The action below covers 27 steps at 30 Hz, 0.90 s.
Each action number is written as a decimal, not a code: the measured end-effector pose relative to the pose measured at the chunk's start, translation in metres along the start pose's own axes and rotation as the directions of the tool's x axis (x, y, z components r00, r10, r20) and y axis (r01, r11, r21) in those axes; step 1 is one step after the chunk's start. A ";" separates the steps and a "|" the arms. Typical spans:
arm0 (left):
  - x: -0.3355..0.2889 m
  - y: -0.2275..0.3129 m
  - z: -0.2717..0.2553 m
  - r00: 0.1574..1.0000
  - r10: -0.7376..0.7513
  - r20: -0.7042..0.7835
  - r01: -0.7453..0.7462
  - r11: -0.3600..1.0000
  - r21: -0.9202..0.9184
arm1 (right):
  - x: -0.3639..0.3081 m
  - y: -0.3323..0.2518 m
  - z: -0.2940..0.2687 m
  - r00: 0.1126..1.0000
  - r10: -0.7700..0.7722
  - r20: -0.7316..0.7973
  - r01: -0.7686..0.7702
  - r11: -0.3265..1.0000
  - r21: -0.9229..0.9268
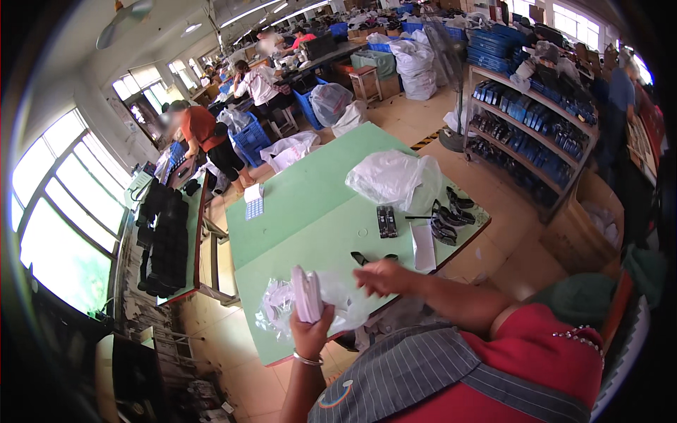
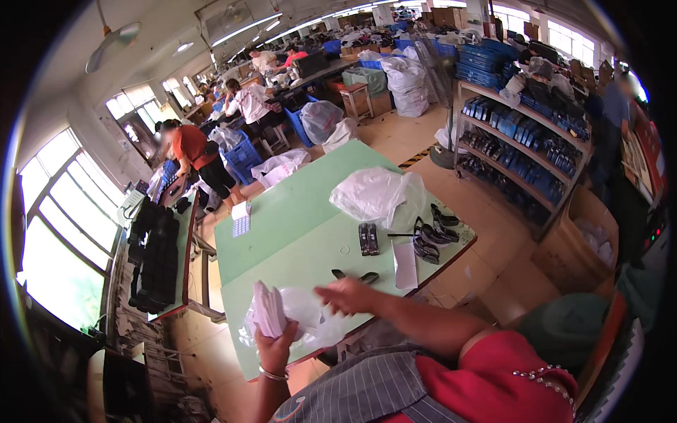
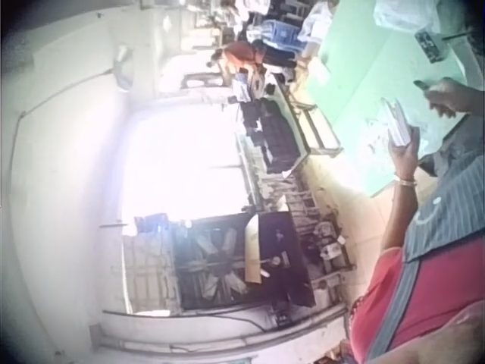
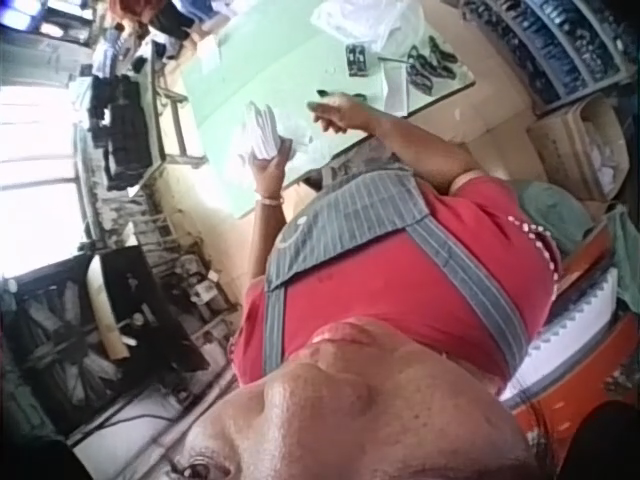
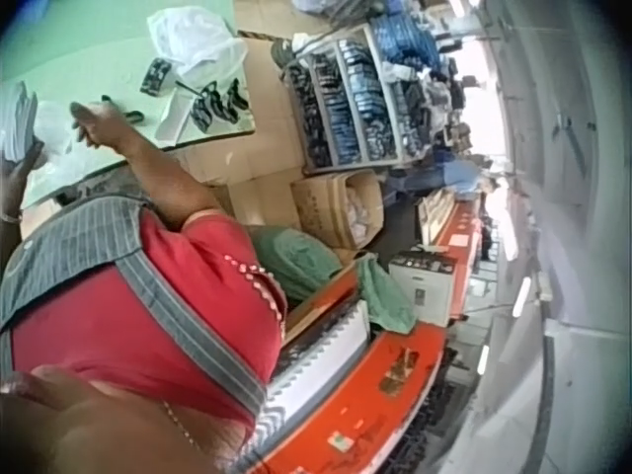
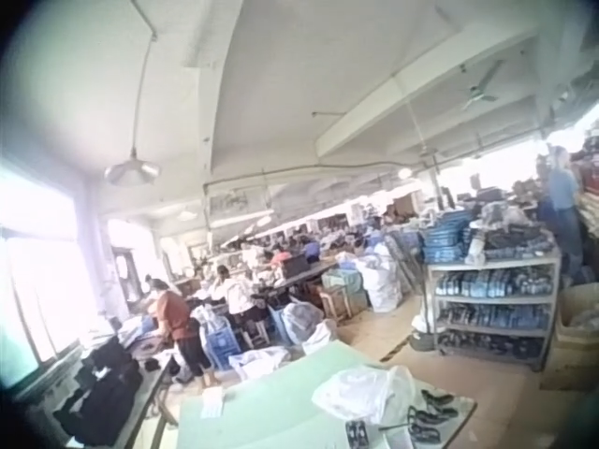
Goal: Manually cut and organize shoe upper components using a press machine and handheld cutting tool.
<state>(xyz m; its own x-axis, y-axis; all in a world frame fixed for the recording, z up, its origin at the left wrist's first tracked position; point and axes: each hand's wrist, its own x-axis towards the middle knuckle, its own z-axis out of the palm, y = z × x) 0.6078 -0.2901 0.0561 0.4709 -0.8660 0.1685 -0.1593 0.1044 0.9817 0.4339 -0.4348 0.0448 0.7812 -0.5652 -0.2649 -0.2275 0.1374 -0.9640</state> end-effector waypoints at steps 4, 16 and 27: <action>-0.014 -0.007 0.021 0.984 -0.127 0.122 0.148 0.973 -0.176 | -0.003 0.001 0.039 0.972 -0.025 0.232 -0.018 0.983 0.182; -0.045 -0.026 0.015 0.944 -0.261 0.202 0.252 0.965 0.071 | 0.016 0.008 -0.006 0.952 -0.080 -0.294 0.297 0.462 0.836; -0.023 0.024 0.019 0.861 -0.381 0.338 0.291 0.913 0.288 | 0.004 -0.011 -0.004 0.954 -0.170 -0.247 0.230 0.943 0.240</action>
<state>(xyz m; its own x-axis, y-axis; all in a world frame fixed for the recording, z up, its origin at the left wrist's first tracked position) 0.5765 -0.2773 0.0742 0.1727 -0.9504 -0.2586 -0.2583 -0.2971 0.9192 0.4374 -0.4420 0.0540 0.6402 -0.7637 -0.0836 0.1049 0.1947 -0.9752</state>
